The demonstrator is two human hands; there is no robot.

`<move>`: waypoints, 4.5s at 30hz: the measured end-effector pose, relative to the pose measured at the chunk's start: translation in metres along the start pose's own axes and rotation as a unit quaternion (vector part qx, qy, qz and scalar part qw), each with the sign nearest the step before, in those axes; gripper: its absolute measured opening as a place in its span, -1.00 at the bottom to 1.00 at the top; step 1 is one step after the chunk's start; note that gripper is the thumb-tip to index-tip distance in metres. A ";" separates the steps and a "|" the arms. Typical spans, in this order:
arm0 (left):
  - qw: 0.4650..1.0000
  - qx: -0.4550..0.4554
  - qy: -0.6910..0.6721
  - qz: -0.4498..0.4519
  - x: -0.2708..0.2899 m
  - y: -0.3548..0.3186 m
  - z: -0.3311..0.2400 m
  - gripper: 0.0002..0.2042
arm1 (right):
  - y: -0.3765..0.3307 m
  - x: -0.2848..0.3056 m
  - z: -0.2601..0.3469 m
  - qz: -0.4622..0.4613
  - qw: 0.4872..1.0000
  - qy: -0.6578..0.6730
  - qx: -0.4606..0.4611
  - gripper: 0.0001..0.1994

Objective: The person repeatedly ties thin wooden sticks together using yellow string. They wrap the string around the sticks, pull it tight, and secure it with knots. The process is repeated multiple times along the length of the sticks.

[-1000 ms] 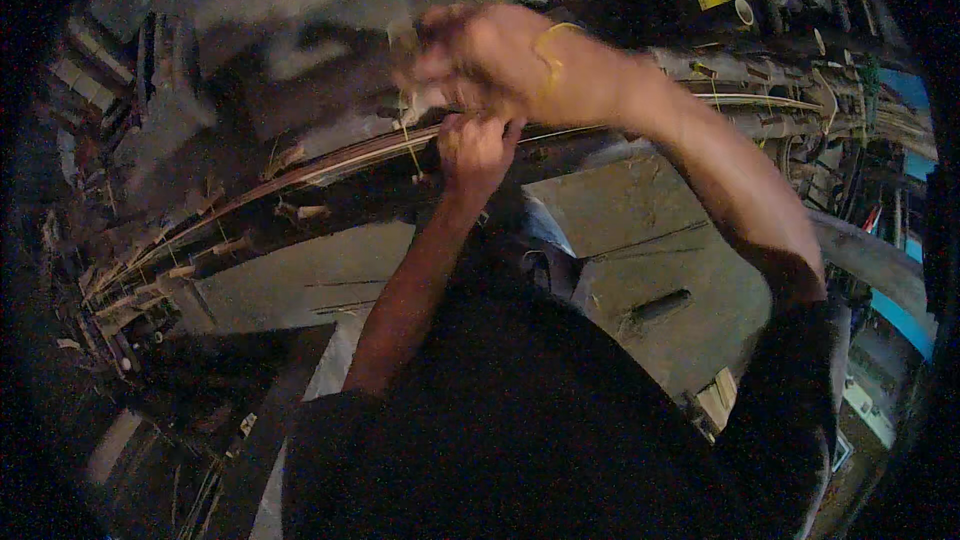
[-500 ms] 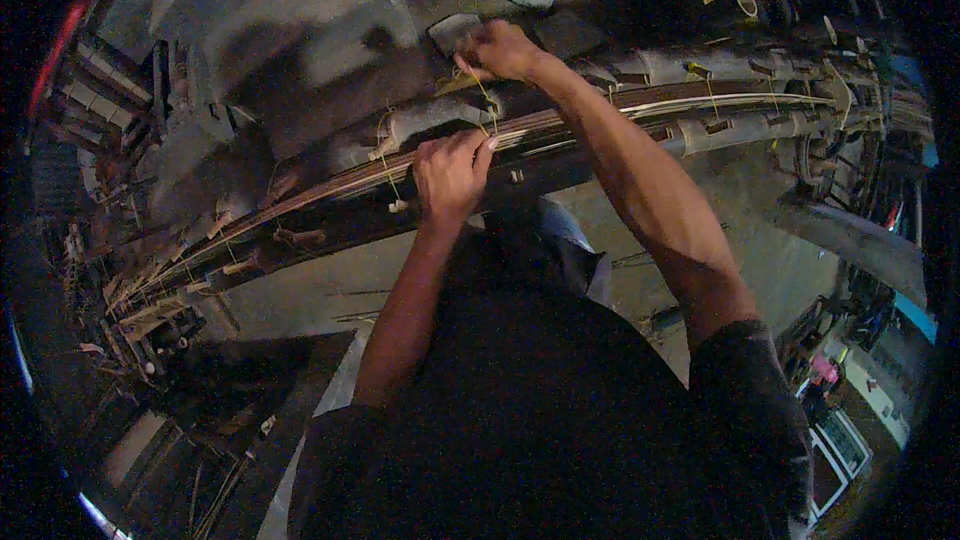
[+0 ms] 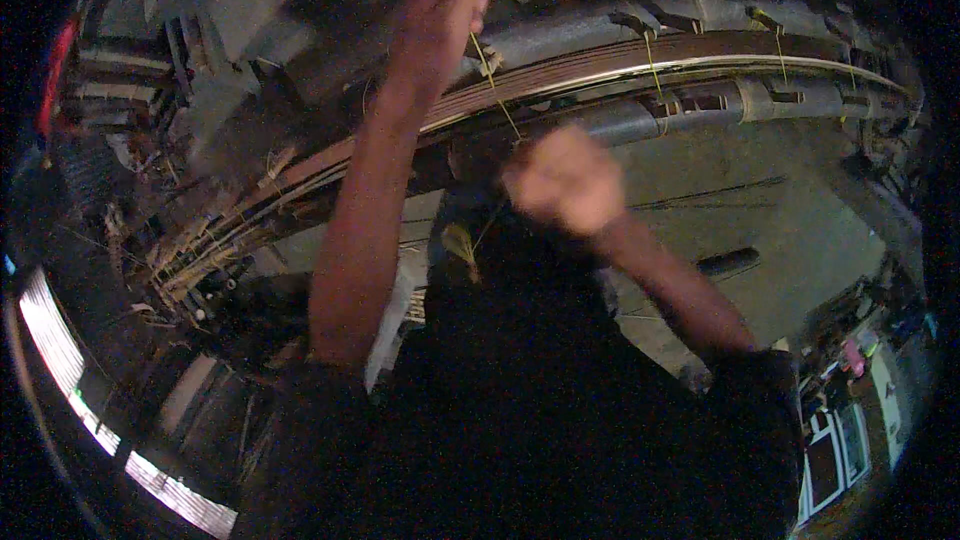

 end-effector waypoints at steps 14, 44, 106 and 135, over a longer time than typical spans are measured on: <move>0.943 -0.142 0.301 -0.030 0.196 -0.017 0.026 -0.66 | -0.052 -0.088 0.086 0.070 0.648 0.484 -0.585 -0.80; 0.996 -0.075 -0.019 0.048 0.120 -0.122 0.042 -0.71 | -0.008 -0.212 0.087 0.384 0.910 0.138 -0.080 -0.84; 0.950 -0.102 0.286 0.069 0.351 -0.043 0.145 -0.62 | 0.124 -0.274 0.149 0.167 0.938 -0.270 -0.137 -0.75; 0.839 -0.262 0.429 -0.206 0.442 -0.265 0.163 -0.80 | 0.275 -0.377 0.365 0.344 0.922 -0.179 0.002 -0.79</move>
Point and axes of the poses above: each hand's wrist, its own y-axis towards the middle knuckle, its own x-axis out of the back of the hand, z = x × y, the point moved 7 cm from there along y, towards the middle knuckle, and after that the axes turned 1 degree about y, right-handed, at the moved point
